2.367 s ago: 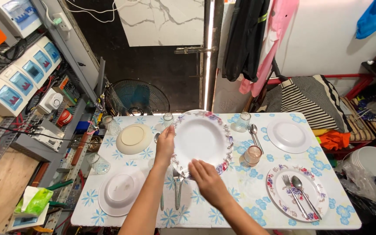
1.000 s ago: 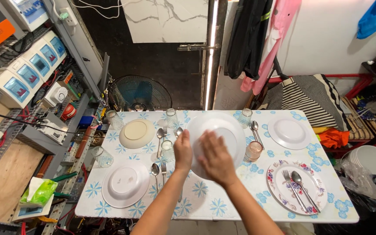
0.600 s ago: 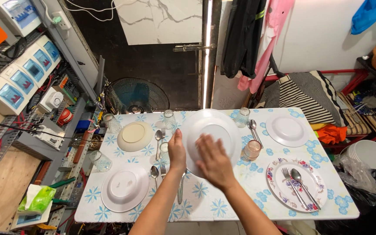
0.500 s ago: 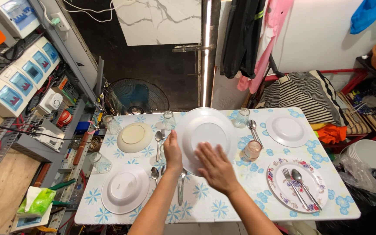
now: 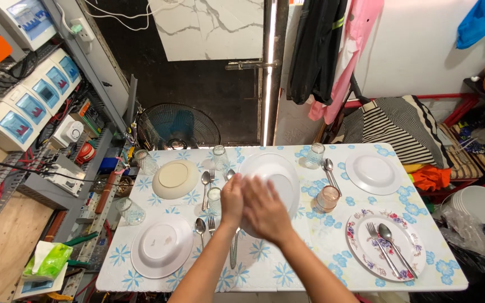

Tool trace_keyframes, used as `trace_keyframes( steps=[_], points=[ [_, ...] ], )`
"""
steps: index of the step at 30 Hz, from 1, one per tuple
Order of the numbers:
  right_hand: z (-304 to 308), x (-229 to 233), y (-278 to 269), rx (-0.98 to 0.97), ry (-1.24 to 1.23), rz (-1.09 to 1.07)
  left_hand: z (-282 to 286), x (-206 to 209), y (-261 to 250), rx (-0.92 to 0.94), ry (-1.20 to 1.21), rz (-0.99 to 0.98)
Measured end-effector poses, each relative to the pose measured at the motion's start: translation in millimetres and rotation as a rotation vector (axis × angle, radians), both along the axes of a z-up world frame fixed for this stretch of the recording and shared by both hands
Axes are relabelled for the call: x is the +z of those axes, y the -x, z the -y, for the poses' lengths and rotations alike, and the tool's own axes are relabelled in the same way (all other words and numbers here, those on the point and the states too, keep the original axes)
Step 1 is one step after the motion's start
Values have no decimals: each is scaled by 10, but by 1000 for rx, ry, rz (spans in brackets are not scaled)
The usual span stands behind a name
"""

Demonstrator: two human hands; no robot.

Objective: Setting the table with plates, glasses, and cutlery.

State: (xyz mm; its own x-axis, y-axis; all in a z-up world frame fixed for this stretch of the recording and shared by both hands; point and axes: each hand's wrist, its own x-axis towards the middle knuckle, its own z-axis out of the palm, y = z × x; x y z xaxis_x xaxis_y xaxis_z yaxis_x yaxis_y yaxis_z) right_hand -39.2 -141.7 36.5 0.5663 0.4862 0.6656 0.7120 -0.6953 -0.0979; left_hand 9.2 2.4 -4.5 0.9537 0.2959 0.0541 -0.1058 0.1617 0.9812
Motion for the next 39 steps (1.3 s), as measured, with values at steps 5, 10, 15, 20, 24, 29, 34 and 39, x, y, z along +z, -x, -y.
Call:
trace_keyframes(
  steps=[5,10,15,20,24,29,34,39],
  points=[
    [205,-196,349,96,145,91,-106,311,75,76,454,-189],
    [640,-388,218,-71,145,192,-172,88,-28,63,625,-79],
    [833,-177,-164,-200,-379,-233,20,248,60,65,239,21],
    [624,-25,-51,-186,-205,-89,358,258,82,17,45,17],
    [657,-146,229,-69,-35,0,310,290,70,118,151,-17],
    [851,-177,8,-176,-184,-98,307,280,131,99,31,7],
    [713,27,-84,-159,-290,-110,540,171,144,38,-458,-9],
    [750,251,-204,47,-211,-14,571,438,305,-50,-573,216]
  ],
)
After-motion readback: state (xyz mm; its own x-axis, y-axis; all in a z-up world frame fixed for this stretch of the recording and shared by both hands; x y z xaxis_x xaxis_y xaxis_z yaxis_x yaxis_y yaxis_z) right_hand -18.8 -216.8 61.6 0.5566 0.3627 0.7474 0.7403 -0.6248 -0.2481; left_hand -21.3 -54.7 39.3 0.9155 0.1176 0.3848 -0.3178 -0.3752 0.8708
